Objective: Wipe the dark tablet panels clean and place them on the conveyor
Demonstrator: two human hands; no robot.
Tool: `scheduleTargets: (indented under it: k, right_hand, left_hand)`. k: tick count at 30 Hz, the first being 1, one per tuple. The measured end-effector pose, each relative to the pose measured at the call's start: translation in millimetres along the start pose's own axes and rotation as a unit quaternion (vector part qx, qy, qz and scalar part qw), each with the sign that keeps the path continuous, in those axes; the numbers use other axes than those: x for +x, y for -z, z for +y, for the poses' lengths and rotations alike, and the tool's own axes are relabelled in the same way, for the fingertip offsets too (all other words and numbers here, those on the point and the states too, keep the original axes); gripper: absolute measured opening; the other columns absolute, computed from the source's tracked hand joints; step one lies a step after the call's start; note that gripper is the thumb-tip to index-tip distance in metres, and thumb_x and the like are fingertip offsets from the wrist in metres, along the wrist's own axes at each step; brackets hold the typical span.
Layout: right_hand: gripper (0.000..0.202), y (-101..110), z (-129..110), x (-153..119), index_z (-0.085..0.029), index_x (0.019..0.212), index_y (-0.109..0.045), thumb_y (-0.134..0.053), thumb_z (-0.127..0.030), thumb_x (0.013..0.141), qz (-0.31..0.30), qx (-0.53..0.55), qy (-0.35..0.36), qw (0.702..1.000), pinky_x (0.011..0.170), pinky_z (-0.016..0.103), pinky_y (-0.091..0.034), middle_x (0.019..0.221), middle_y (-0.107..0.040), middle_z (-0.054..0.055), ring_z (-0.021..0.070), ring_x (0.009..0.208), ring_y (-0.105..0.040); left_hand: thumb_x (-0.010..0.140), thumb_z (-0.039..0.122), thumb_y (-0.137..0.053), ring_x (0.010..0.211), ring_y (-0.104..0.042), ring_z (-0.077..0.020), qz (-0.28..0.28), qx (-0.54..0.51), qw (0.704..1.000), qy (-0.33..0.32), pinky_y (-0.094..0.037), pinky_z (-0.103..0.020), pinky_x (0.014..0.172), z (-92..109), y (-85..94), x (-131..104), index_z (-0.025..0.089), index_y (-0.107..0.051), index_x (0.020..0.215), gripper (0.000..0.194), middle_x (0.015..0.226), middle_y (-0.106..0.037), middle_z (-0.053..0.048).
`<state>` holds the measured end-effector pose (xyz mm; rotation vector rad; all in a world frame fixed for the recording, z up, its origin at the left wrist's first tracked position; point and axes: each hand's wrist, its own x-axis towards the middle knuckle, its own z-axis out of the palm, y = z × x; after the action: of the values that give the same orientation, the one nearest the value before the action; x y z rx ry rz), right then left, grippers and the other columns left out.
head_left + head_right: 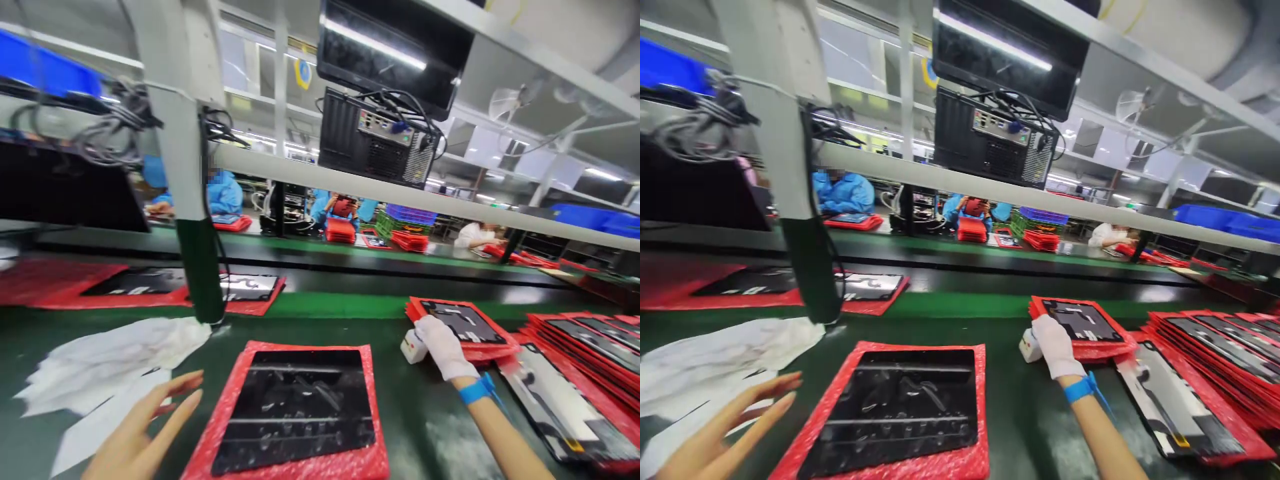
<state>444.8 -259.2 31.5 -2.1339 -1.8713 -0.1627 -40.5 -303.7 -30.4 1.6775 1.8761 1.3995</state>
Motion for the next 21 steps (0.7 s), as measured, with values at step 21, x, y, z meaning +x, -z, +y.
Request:
scheduleTargets:
  k: [21]
  right_hand:
    - [0.016, -80, -287, -56, -0.016, 0.093, -0.064, -0.055, -0.006, 0.085, 0.054, -0.017, 0.264, 0.963, 0.065, 0.03, -0.048, 0.092, -0.067, 0.009, 0.0219, 0.082, -0.062]
  left_hand:
    - [0.059, 0.082, -0.056, 0.064, -0.041, -0.015, -0.227, -0.198, 0.946, 0.123, -0.038, -0.028, 0.063, 22, -47.0, 14, 0.024, -0.041, 0.065, 0.06, 0.064, -0.04, 0.007]
